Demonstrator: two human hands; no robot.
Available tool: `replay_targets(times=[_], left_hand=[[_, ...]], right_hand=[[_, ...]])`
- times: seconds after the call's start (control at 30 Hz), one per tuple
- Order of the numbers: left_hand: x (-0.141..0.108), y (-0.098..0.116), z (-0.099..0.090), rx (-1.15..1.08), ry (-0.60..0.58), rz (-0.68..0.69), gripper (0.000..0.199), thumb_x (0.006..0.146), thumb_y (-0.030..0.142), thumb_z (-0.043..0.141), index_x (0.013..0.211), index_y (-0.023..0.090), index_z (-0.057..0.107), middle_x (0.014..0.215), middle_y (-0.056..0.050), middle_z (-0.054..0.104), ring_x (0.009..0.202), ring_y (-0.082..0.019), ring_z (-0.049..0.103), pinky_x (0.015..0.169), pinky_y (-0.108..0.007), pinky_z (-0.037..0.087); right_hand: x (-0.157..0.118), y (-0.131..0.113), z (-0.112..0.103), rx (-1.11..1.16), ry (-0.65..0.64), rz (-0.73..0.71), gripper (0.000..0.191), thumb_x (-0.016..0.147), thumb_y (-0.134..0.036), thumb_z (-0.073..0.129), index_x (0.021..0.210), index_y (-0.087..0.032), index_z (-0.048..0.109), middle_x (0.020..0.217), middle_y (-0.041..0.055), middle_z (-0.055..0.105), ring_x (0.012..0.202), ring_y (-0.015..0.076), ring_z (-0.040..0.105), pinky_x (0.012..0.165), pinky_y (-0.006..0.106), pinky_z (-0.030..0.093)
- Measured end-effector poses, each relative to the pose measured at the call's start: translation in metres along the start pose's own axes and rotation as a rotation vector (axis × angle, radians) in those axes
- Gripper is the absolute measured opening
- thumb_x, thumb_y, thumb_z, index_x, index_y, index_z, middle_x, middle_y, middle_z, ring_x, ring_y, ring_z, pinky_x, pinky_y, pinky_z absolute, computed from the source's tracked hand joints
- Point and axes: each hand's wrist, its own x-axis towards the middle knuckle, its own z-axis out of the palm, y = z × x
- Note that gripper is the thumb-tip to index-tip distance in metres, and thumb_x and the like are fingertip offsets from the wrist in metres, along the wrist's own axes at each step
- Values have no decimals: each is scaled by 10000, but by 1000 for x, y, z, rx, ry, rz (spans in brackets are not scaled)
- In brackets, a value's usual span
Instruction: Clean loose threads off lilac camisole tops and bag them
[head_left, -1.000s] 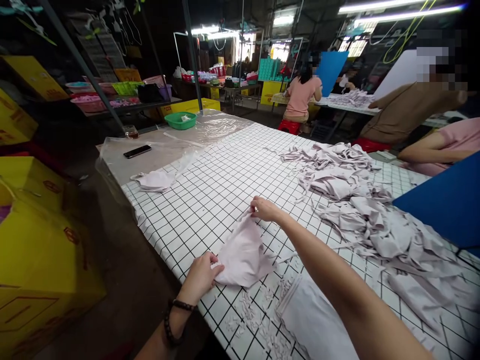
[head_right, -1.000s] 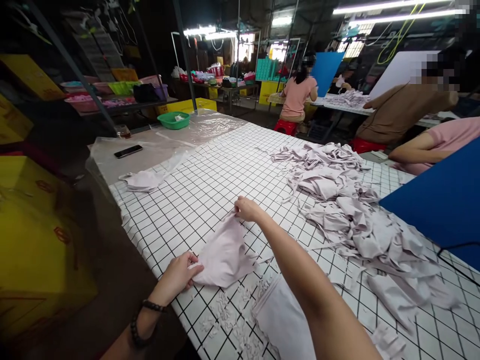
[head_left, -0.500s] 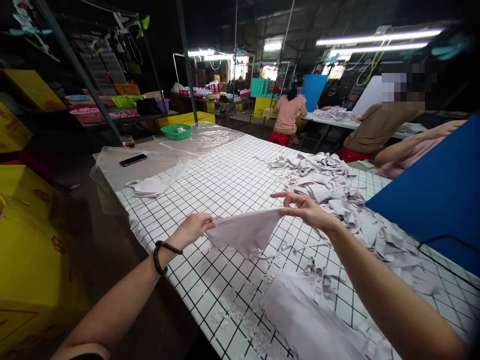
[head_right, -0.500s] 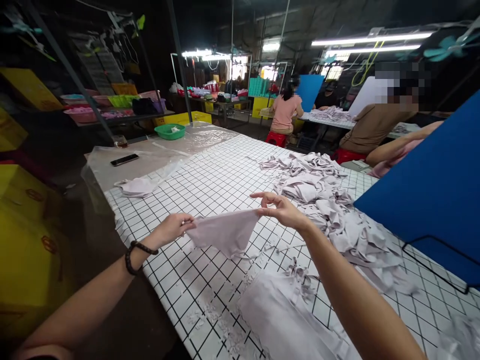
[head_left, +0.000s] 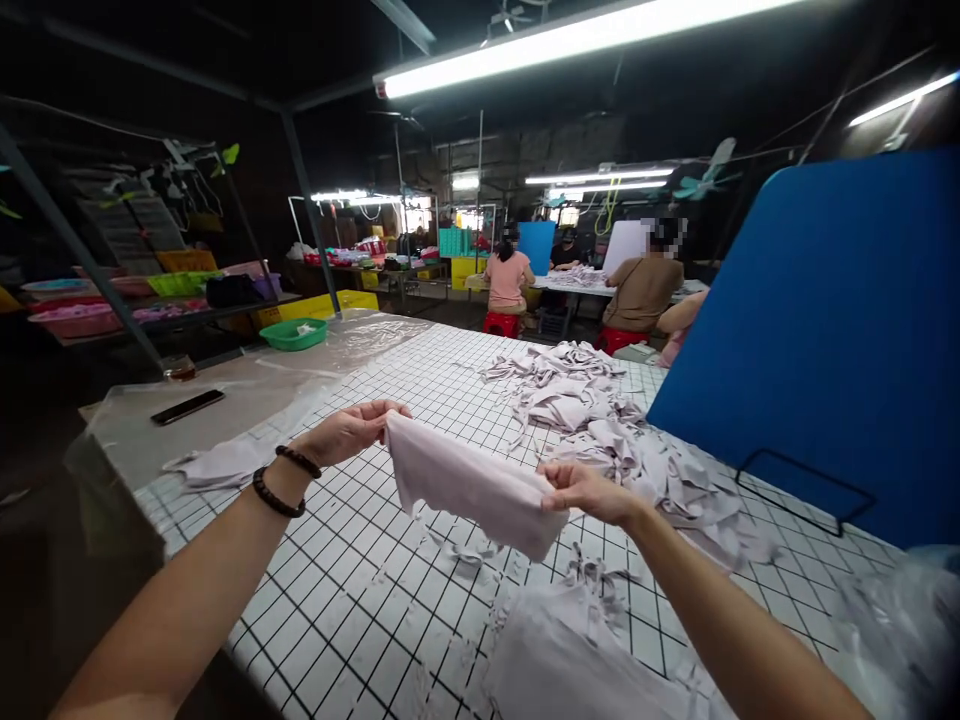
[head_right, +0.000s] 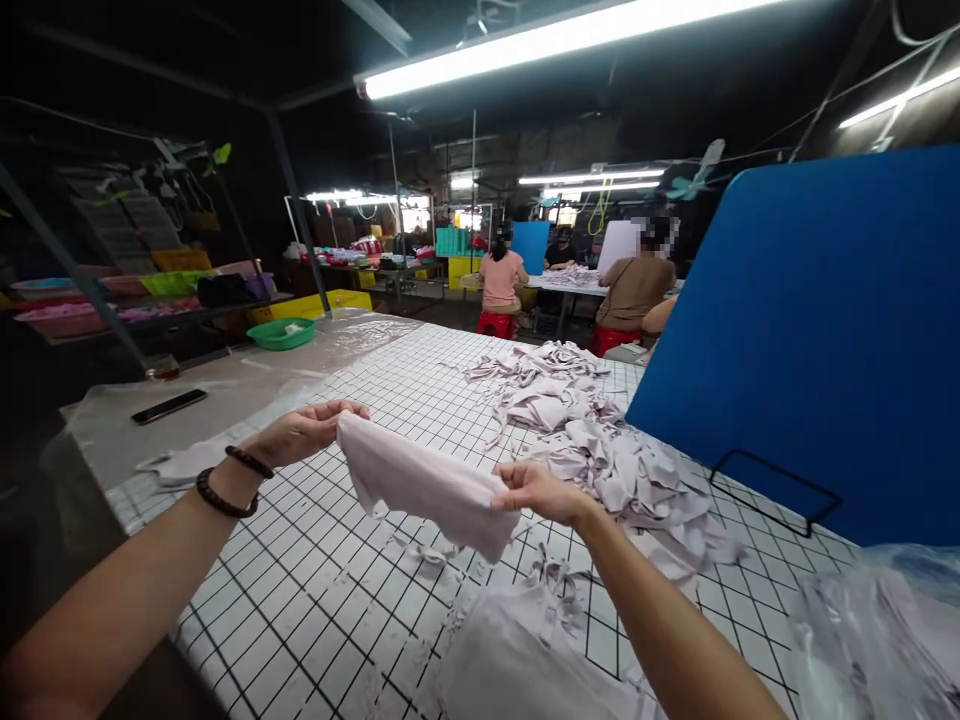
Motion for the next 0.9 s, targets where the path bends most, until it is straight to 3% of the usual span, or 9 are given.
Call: replay_targets(times=[0.13,0.27,0.37,0.47,0.53,0.63,0.73,0.9], left_hand=[[2,14,-3,-24,-65,-19,190,770,327,633,739,149,574,1073,-77,514,840,-175,488,699,-272,427],[-5,19,1,57,-176,-149,257,797,387,583,942,176,595,986,-72,518,821,-181,473,716,-283,421],[-11,18,7,206,-236,-233,320,822,434,534,1032,194,554,887,-43,504,783,-168,455,715,-274,403],[-13,15,12,461,-215,-249,294,828,468,517,929,194,545,832,-14,475,766,-153,429,698,-243,375],[-13,13,15,662,-207,-262,304,812,489,532,817,186,526,790,-2,454,721,-139,406,632,-220,345],[-11,13,24,899,-227,-274,352,786,514,555,696,183,476,686,17,415,613,-115,353,520,-210,262],[-4,20,36,970,-228,-205,361,764,506,586,659,188,450,626,31,402,570,-105,341,491,-210,236],[26,38,53,918,-97,35,310,801,430,549,648,190,426,611,38,390,561,-95,351,490,-201,271]], right_hand=[[-10,-1,0,-261,-86,70,317,663,-438,753,751,-144,676,762,4,584,725,138,535,656,254,425],[-16,-8,-3,-639,40,31,362,632,-524,742,795,-202,716,1073,44,557,949,203,525,805,292,428],[-19,-10,-8,-771,91,26,363,664,-541,707,840,-224,716,1214,47,525,1035,225,512,859,306,413],[-24,-13,-14,-781,52,135,332,740,-509,642,838,-198,707,927,46,660,832,193,588,710,284,443],[-29,-19,-18,-774,66,203,314,758,-474,622,804,-172,698,750,35,666,689,170,587,601,261,427],[-41,-39,-20,-769,149,178,278,753,-439,615,792,-174,693,718,30,668,650,162,582,560,252,414],[-57,-66,-22,-825,260,110,209,750,-401,610,760,-208,692,678,13,662,618,161,575,538,256,402],[-91,-98,-34,-949,339,62,171,731,-386,645,670,-228,666,572,-7,613,506,132,522,454,237,333]])
